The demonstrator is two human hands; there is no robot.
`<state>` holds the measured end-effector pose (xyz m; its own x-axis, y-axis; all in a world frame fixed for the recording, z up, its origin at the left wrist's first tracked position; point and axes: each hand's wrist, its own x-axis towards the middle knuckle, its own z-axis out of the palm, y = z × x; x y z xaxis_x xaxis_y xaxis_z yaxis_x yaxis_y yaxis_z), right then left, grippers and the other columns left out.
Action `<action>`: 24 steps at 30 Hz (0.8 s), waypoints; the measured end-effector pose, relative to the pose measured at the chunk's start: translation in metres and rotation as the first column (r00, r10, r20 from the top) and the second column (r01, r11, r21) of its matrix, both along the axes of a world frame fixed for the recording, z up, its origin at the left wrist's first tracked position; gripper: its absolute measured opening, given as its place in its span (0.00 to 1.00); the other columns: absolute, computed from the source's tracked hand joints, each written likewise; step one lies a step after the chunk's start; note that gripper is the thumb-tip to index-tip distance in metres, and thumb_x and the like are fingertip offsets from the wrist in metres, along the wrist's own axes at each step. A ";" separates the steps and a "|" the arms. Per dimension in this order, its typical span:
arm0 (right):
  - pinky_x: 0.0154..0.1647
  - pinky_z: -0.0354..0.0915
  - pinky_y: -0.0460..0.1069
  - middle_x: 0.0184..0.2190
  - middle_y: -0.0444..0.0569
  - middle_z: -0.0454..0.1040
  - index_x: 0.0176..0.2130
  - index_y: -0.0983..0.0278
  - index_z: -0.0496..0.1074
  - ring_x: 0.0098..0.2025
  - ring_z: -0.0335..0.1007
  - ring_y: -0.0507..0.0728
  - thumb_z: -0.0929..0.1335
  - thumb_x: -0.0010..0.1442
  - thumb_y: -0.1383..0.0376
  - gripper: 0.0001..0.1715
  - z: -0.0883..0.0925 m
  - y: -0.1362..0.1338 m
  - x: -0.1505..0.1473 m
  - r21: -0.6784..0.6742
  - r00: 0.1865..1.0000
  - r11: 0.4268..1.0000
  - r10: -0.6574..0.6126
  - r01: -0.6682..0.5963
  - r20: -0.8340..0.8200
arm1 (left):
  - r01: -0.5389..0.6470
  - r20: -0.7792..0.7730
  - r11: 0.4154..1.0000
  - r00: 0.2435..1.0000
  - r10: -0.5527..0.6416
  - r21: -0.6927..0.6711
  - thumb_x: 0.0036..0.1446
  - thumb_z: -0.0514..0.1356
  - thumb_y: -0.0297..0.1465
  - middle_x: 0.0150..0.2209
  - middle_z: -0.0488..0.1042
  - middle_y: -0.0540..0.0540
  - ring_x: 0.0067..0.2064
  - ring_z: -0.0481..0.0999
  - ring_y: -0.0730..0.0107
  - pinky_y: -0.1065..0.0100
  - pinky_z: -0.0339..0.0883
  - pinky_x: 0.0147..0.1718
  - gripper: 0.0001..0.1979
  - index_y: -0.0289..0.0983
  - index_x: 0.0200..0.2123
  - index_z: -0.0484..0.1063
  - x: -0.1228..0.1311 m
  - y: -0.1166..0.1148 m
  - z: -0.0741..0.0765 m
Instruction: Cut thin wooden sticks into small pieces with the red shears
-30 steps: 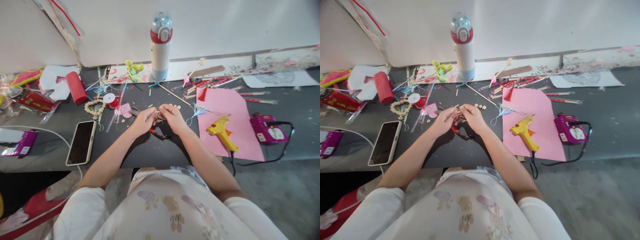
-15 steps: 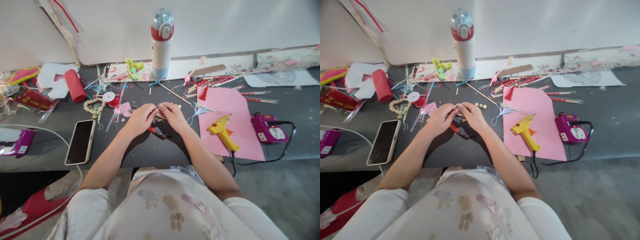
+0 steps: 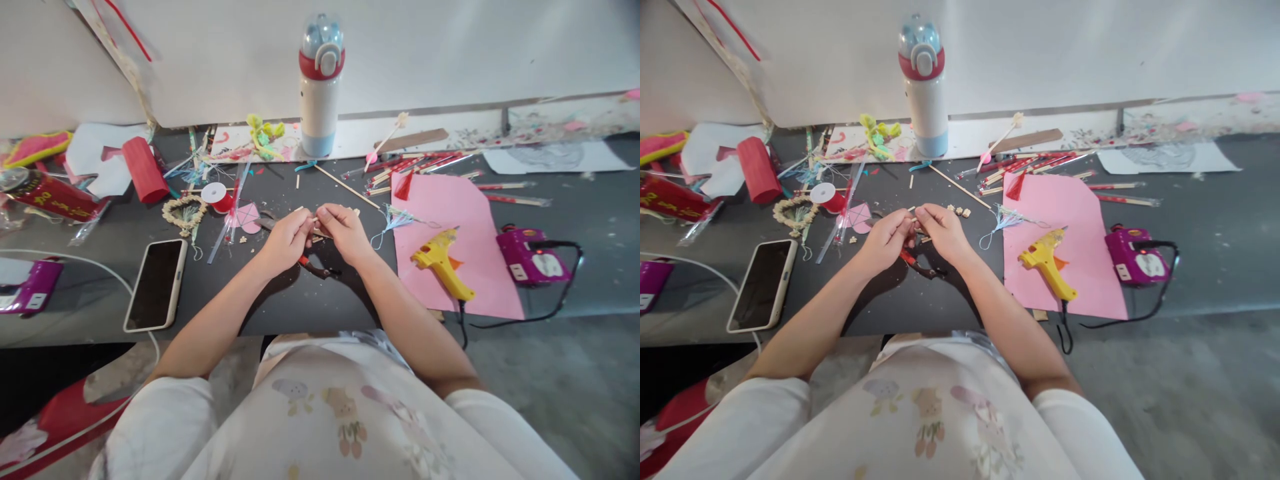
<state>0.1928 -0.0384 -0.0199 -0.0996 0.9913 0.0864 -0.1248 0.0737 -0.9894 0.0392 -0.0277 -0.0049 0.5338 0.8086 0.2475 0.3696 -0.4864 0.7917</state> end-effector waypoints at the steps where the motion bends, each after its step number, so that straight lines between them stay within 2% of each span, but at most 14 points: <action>1: 0.28 0.56 0.47 0.23 0.42 0.60 0.24 0.62 0.62 0.27 0.55 0.49 0.68 0.53 0.36 0.34 -0.001 0.000 0.000 -0.002 1.000 1.000 0.001 -0.001 -0.017 | -0.002 0.009 1.000 1.000 0.002 0.002 0.70 0.43 0.44 0.24 0.67 0.49 0.29 0.68 0.69 0.64 0.64 0.33 0.20 0.40 0.27 0.57 0.001 -0.001 -0.001; 12: 0.27 0.55 0.47 0.22 0.41 0.59 0.24 0.62 0.61 0.26 0.55 0.49 0.69 0.52 0.36 0.34 -0.003 -0.001 -0.001 -0.015 0.998 1.000 0.022 -0.023 -0.062 | 0.003 0.038 1.000 0.999 -0.002 -0.015 0.70 0.43 0.47 0.24 0.67 0.50 0.29 0.68 0.69 0.63 0.65 0.34 0.22 0.40 0.28 0.58 0.003 -0.003 -0.003; 17: 0.26 0.52 0.47 0.22 0.40 0.57 0.25 0.62 0.61 0.25 0.51 0.49 0.67 0.55 0.37 0.32 -0.003 0.000 -0.002 -0.007 0.999 1.000 0.017 -0.018 -0.050 | -0.007 -0.016 1.000 1.000 0.007 0.012 0.71 0.43 0.41 0.24 0.67 0.50 0.29 0.68 0.70 0.65 0.64 0.35 0.20 0.40 0.27 0.57 0.001 -0.002 0.002; 21: 0.26 0.50 0.47 0.21 0.39 0.54 0.25 0.62 0.62 0.24 0.48 0.49 0.67 0.57 0.38 0.32 -0.001 0.002 -0.003 0.036 1.000 0.999 0.008 -0.007 -0.016 | -0.064 -0.161 0.988 0.983 0.087 0.143 0.71 0.43 0.38 0.27 0.67 0.48 0.31 0.67 0.69 0.65 0.61 0.35 0.17 0.40 0.29 0.59 -0.004 0.001 0.004; 24: 0.26 0.49 0.47 0.20 0.38 0.54 0.26 0.62 0.63 0.24 0.47 0.48 0.67 0.57 0.39 0.31 0.001 0.003 -0.002 0.020 1.000 1.000 0.005 -0.006 0.001 | -0.095 -0.215 0.959 0.964 0.155 0.266 0.70 0.45 0.37 0.31 0.68 0.47 0.35 0.68 0.68 0.66 0.60 0.36 0.14 0.39 0.32 0.61 -0.008 0.003 0.002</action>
<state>0.1905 -0.0355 -0.0192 -0.1052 0.9887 0.1065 -0.1239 0.0932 -0.9879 0.0310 -0.0251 -0.0029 0.4991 0.7999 0.3334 0.5983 -0.5964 0.5351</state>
